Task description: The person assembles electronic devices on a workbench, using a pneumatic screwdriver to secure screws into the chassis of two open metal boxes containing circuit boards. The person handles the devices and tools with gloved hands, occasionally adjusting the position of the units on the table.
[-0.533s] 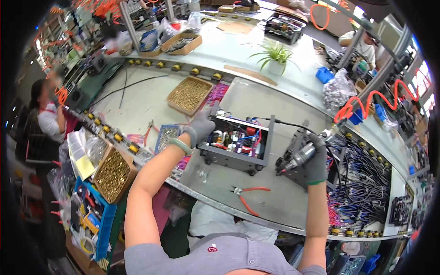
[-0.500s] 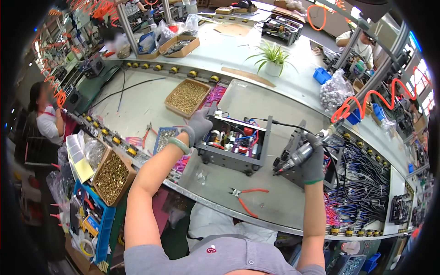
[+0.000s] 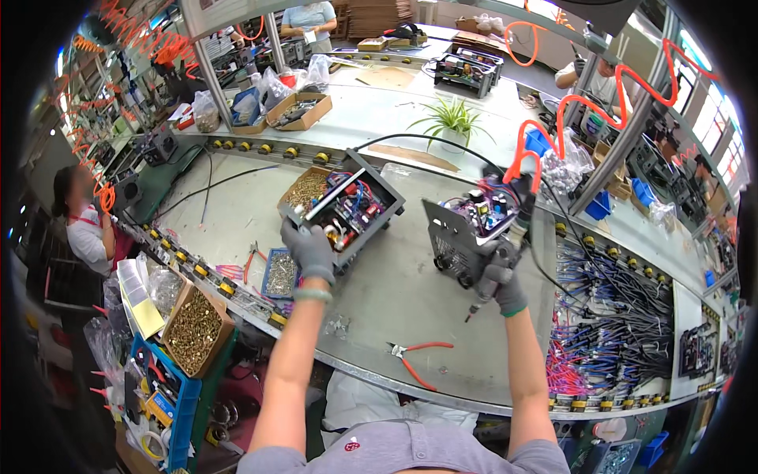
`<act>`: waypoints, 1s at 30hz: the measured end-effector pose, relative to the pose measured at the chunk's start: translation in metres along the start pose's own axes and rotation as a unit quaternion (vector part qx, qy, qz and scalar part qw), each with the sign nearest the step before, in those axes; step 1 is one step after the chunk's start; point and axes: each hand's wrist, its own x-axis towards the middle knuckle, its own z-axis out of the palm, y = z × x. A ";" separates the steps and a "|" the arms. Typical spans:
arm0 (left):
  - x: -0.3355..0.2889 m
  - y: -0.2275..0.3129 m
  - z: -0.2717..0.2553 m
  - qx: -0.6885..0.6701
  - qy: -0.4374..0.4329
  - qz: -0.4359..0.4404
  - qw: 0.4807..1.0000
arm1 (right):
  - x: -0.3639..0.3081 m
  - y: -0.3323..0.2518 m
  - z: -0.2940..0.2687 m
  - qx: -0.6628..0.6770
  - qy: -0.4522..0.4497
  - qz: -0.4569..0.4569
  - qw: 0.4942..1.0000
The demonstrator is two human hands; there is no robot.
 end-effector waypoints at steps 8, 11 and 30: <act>-0.128 0.004 -0.072 0.112 -0.241 0.268 0.926 | -0.028 -0.025 -0.066 0.064 0.199 0.026 0.978; -0.096 0.002 -0.082 0.118 -0.237 0.190 0.945 | -0.033 -0.013 -0.115 0.039 0.199 0.024 0.979; -0.154 -0.008 0.006 0.092 -0.378 0.012 0.921 | -0.184 -0.030 0.001 0.154 0.110 0.044 0.981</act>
